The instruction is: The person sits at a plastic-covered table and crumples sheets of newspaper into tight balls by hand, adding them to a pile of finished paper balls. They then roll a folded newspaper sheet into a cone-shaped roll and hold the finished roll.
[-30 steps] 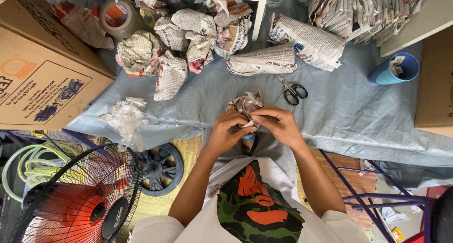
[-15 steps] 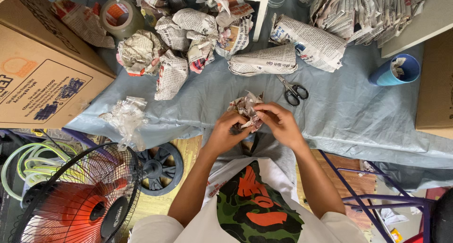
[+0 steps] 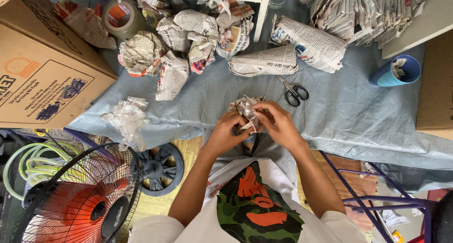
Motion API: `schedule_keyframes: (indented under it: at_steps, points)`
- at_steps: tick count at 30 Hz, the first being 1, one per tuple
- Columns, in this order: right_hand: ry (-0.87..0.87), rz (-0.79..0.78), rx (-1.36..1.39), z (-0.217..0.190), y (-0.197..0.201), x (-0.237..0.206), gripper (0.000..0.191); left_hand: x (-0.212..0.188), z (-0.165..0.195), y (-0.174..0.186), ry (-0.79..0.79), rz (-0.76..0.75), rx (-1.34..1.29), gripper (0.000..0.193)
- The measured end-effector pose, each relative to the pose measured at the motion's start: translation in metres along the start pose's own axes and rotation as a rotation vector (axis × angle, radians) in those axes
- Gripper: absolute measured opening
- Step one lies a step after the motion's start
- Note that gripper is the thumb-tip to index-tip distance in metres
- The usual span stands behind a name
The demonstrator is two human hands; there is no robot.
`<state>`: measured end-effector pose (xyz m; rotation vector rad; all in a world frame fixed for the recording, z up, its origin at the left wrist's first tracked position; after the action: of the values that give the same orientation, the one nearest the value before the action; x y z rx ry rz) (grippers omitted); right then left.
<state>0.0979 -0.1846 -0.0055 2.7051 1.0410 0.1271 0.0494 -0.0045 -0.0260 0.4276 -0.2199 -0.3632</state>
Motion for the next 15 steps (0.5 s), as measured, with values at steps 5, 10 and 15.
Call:
schedule_keyframes:
  at_steps: [5, 10, 15]
  points:
    - [-0.035, 0.002, 0.209, 0.026, -0.002, -0.006, 0.027, 0.001, 0.002, -0.001, 0.048, 0.013, -0.091, 0.031]
    - [0.129, -0.055, 0.14, 0.029, -0.001, -0.016, 0.03, -0.002, -0.001, -0.005, 0.095, -0.012, -0.126, 0.041]
    - [0.183, -0.001, -0.167, 0.021, -0.002, -0.021, 0.034, -0.007, -0.006, -0.013, 0.017, 0.047, -0.025, 0.034]
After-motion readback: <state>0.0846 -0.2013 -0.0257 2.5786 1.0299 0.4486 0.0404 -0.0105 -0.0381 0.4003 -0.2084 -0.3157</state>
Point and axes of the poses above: each hand's wrist, its own x-axis towards the middle knuckle, its own y-axis out of the back of the hand, z = x × y, the point moved 4 cm from there along x, towards the middle knuckle, and after that the axes turned 15 degrees about -z, right-handed, at the moved point
